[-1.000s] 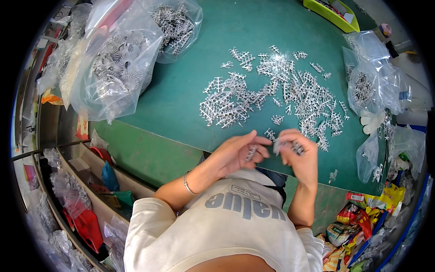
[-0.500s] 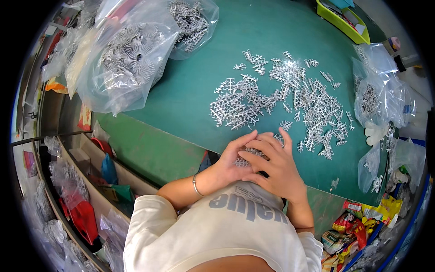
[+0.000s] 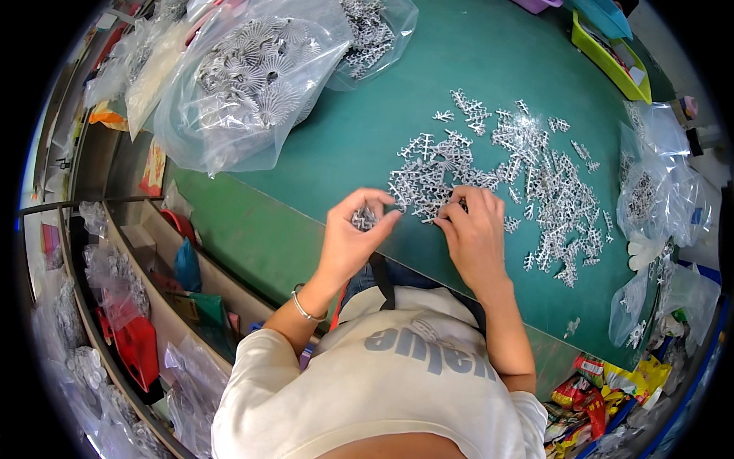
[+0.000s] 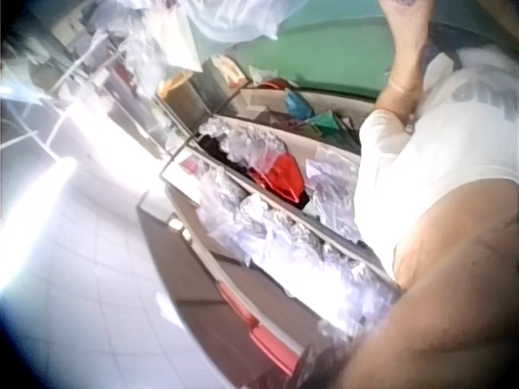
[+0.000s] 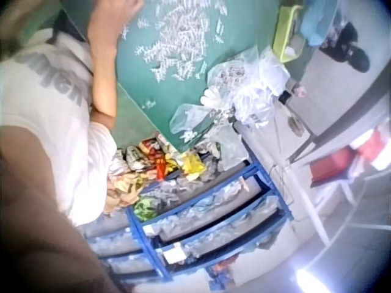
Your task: The person sorts small metallic snowflake-shaped decorative parts by hand on a green work surface, picking them from a central pile and grouping them together.
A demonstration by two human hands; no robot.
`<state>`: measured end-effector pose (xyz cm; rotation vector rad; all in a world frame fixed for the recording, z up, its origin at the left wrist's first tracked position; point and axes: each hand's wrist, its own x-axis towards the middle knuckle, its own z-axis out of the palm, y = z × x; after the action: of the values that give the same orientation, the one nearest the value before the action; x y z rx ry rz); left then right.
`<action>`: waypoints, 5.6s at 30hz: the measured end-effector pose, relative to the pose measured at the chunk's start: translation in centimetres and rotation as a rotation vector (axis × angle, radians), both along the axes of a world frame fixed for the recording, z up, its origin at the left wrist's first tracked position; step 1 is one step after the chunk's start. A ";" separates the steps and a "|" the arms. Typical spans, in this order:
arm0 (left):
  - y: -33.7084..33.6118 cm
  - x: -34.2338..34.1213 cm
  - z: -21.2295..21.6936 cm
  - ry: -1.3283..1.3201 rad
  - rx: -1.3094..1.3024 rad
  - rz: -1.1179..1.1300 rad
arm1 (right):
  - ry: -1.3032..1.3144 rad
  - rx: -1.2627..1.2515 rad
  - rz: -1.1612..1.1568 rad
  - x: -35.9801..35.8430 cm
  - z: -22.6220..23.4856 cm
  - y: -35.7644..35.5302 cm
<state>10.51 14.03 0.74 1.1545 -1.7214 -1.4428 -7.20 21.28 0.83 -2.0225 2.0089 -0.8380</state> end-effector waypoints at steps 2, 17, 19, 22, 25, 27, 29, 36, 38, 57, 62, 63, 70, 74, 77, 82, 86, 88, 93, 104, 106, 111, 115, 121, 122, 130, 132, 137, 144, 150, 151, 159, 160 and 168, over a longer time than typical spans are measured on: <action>-0.9 -0.2 0.1 -0.258 -0.429 -0.033 | -0.026 -0.009 -0.008 0.0 0.2 0.0; -2.9 -0.3 -1.5 -0.245 -0.614 -0.169 | -1.048 -0.156 -0.300 -0.4 -0.6 1.3; -2.9 -0.2 -1.7 -0.135 -0.445 -0.153 | -1.542 -0.058 -0.241 -1.0 0.5 1.3; -3.0 -0.2 -1.2 0.165 0.085 -0.123 | -1.561 0.129 -0.204 -0.7 1.2 1.2; -3.2 0.0 -0.4 0.656 0.690 -0.113 | -0.548 0.151 -0.150 0.3 0.5 1.3; -3.3 0.3 -0.3 0.700 0.726 -0.159 | -0.207 0.071 -0.147 1.4 0.1 0.8; -3.4 0.7 -0.6 0.809 0.822 -0.172 | -0.057 0.045 -0.166 1.9 -0.3 0.5; -2.9 0.5 -0.6 0.601 0.656 -0.049 | -0.414 -0.034 -0.215 0.6 -0.9 1.1; -2.8 0.2 -0.8 0.294 0.236 -0.049 | -0.874 -0.005 -0.222 0.0 -0.5 1.4; -3.7 -1.8 -0.5 -0.342 -0.690 -0.250 | -0.435 0.049 -0.227 0.3 -0.3 0.7; -3.5 -2.3 -1.4 -0.121 -0.514 -0.131 | -1.004 -0.007 -0.429 -0.6 -1.0 1.2; -3.5 -2.3 -1.3 -0.079 -0.475 -0.122 | -1.171 0.068 -0.459 -1.1 -0.8 1.5; -3.6 -2.3 0.4 0.169 0.208 -0.070 | -0.445 -0.115 -0.444 -1.7 -1.1 1.4; -4.1 -2.0 0.2 0.558 0.784 -0.079 | -0.277 -0.067 -0.657 -1.4 0.2 1.3; -4.8 -1.4 -0.1 0.774 1.060 -0.101 | -0.251 -0.026 -0.535 -0.9 0.7 1.4; -4.7 -0.7 -1.5 1.206 1.256 -0.034 | -0.194 -0.045 -0.140 2.0 0.0 0.0; -4.5 -0.4 -1.7 1.154 1.137 0.088 | -0.089 0.081 -0.057 4.1 -1.3 -1.4; -4.3 -0.3 -1.8 1.121 1.124 0.109 | -0.079 0.107 -0.058 4.4 -1.8 -1.7; -4.0 -0.3 -1.0 0.941 0.985 0.079 | -0.609 0.177 -0.106 2.5 -1.8 -1.0; -3.3 -0.8 -0.9 0.803 0.853 -0.026 | -2.378 0.432 0.058 -1.6 -1.0 -0.1; -3.2 -0.8 -0.9 0.779 0.843 -0.033 | -2.368 0.413 0.043 -1.7 -1.1 0.0; -3.0 -0.9 -0.6 0.690 0.776 -0.042 | -2.169 0.370 -0.102 -1.2 -0.7 -0.1; -2.7 -1.1 -0.2 0.563 0.683 0.021 | -1.828 0.294 -0.151 -1.4 -0.3 -0.1; -2.6 -0.8 -0.3 0.493 0.558 0.040 | -1.620 0.370 -0.130 -2.6 1.3 -1.8; -2.7 -0.9 -0.2 0.495 0.551 0.035 | -1.610 0.427 -0.114 -2.8 1.4 -1.9; -2.5 -0.4 -0.1 0.411 0.473 0.097 | -1.601 0.856 -0.209 -6.6 3.3 -4.6; -2.6 -0.3 -0.2 0.436 0.451 0.120 | -1.621 0.758 -0.416 -8.4 4.3 -8.2; -3.1 -1.6 -0.6 0.448 0.411 0.110 | -1.851 -0.127 -0.009 -21.8 7.2 -20.8; -2.7 -1.6 -1.3 0.478 0.296 0.168 | -1.502 -0.054 -0.121 -21.0 0.9 -21.0; -2.6 -0.9 -1.5 0.437 0.337 0.109 | -1.075 0.295 -0.176 -16.4 1.8 -15.1; -2.7 -1.1 -1.4 0.457 0.353 0.146 | -1.018 0.399 -0.170 -14.6 2.9 -14.2; -2.1 -0.8 -1.0 0.472 0.381 0.231 | 0.061 0.203 0.384 -4.6 1.8 -9.5; -2.2 -0.8 -1.0 0.465 0.385 0.229 | 0.089 0.182 0.379 -4.4 1.6 -9.5; -2.3 -1.4 -0.9 0.473 0.383 0.211 | 0.221 0.171 0.497 -3.9 1.2 -10.0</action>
<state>9.09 11.74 -0.18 1.0336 -1.0007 -1.7813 -11.07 11.25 2.05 -2.4334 1.4875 -0.3418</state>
